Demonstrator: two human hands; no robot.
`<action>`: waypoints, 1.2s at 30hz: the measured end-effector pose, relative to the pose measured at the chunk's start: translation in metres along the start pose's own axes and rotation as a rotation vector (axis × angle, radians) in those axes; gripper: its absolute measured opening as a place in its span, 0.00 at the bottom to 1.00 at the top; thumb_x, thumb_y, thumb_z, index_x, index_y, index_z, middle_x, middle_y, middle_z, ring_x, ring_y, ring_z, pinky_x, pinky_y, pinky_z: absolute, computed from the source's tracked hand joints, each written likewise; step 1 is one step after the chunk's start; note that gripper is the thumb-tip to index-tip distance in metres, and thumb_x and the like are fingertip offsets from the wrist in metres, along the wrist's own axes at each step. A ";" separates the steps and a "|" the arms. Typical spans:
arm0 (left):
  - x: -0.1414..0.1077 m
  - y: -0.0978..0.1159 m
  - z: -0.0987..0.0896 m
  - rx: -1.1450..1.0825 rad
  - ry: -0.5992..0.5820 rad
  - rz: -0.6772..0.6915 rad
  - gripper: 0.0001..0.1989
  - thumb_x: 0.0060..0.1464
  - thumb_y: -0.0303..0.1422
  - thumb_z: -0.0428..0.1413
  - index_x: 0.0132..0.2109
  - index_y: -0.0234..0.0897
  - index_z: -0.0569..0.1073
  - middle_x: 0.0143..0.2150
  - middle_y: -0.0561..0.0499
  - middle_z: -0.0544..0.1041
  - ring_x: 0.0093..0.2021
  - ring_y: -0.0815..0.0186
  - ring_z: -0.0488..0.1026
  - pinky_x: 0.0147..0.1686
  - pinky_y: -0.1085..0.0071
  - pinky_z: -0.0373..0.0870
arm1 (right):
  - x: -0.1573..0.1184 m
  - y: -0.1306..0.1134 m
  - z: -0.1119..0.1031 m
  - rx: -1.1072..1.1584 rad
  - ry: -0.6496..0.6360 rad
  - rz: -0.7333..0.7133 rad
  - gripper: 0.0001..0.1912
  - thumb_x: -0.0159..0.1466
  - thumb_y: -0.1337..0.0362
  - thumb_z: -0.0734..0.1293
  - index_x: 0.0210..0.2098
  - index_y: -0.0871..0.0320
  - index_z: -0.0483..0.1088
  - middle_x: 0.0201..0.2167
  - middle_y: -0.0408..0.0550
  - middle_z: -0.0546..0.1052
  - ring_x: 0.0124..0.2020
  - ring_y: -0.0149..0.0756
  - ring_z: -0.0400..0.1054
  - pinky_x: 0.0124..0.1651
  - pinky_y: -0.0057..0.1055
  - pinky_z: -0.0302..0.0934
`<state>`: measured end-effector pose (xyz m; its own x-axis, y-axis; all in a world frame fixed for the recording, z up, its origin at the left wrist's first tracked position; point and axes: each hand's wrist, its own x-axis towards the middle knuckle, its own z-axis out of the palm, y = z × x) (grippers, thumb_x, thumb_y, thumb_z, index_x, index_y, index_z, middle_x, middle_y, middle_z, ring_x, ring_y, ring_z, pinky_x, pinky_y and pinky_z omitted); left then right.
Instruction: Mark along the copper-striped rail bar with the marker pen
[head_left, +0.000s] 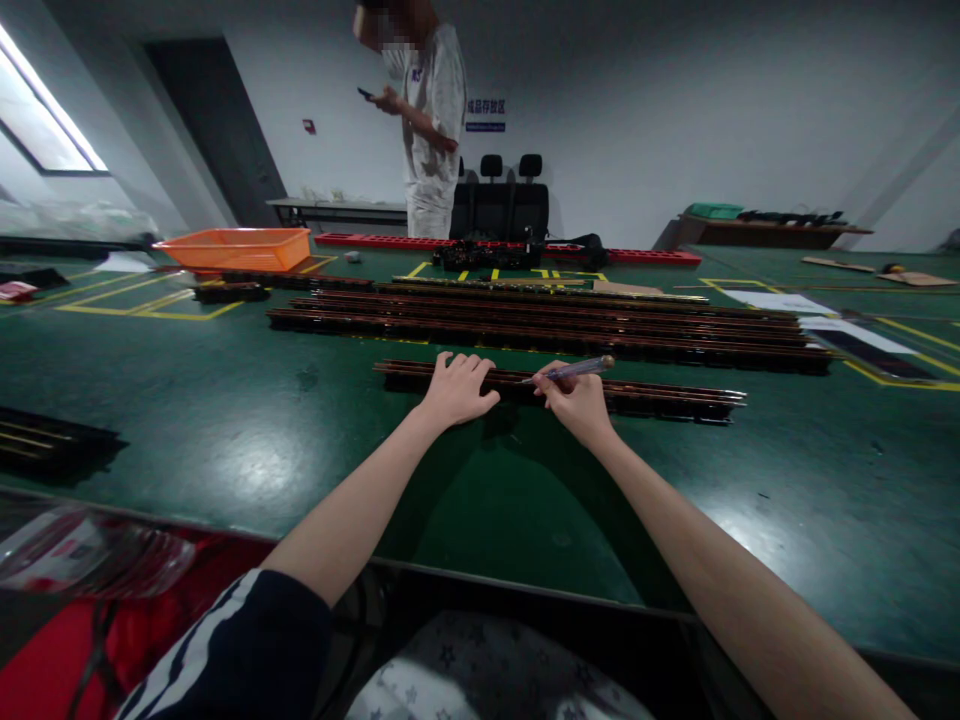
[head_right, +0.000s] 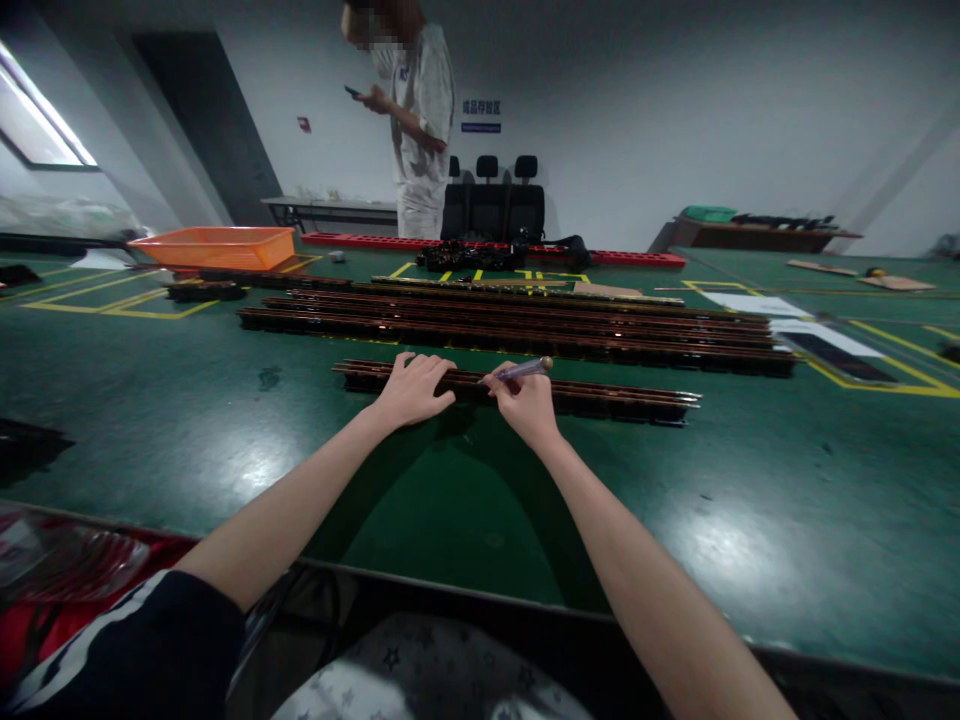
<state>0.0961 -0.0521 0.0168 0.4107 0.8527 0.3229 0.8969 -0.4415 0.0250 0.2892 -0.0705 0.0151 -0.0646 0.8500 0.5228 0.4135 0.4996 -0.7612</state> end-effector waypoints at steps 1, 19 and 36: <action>0.000 0.000 0.001 0.004 0.009 -0.002 0.21 0.59 0.43 0.48 0.54 0.36 0.70 0.51 0.42 0.75 0.52 0.53 0.69 0.60 0.51 0.52 | 0.000 0.000 0.000 0.001 -0.003 -0.002 0.14 0.58 0.54 0.66 0.26 0.58 0.71 0.20 0.49 0.75 0.20 0.36 0.68 0.22 0.30 0.59; 0.000 0.002 0.003 0.033 0.019 -0.027 0.22 0.61 0.49 0.49 0.53 0.40 0.70 0.51 0.43 0.75 0.52 0.51 0.69 0.58 0.49 0.53 | 0.000 0.001 0.000 -0.074 -0.009 -0.049 0.11 0.59 0.57 0.65 0.26 0.58 0.71 0.20 0.49 0.75 0.20 0.36 0.67 0.23 0.30 0.58; -0.001 0.002 -0.001 0.024 -0.005 -0.034 0.24 0.61 0.50 0.47 0.54 0.39 0.70 0.52 0.43 0.75 0.52 0.52 0.69 0.58 0.50 0.54 | 0.000 -0.002 -0.006 -0.205 0.013 -0.065 0.14 0.60 0.56 0.63 0.24 0.57 0.69 0.20 0.49 0.75 0.21 0.37 0.67 0.25 0.31 0.57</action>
<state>0.0979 -0.0539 0.0174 0.3806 0.8684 0.3178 0.9141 -0.4053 0.0127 0.2935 -0.0723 0.0193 -0.0865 0.8141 0.5742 0.5847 0.5081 -0.6324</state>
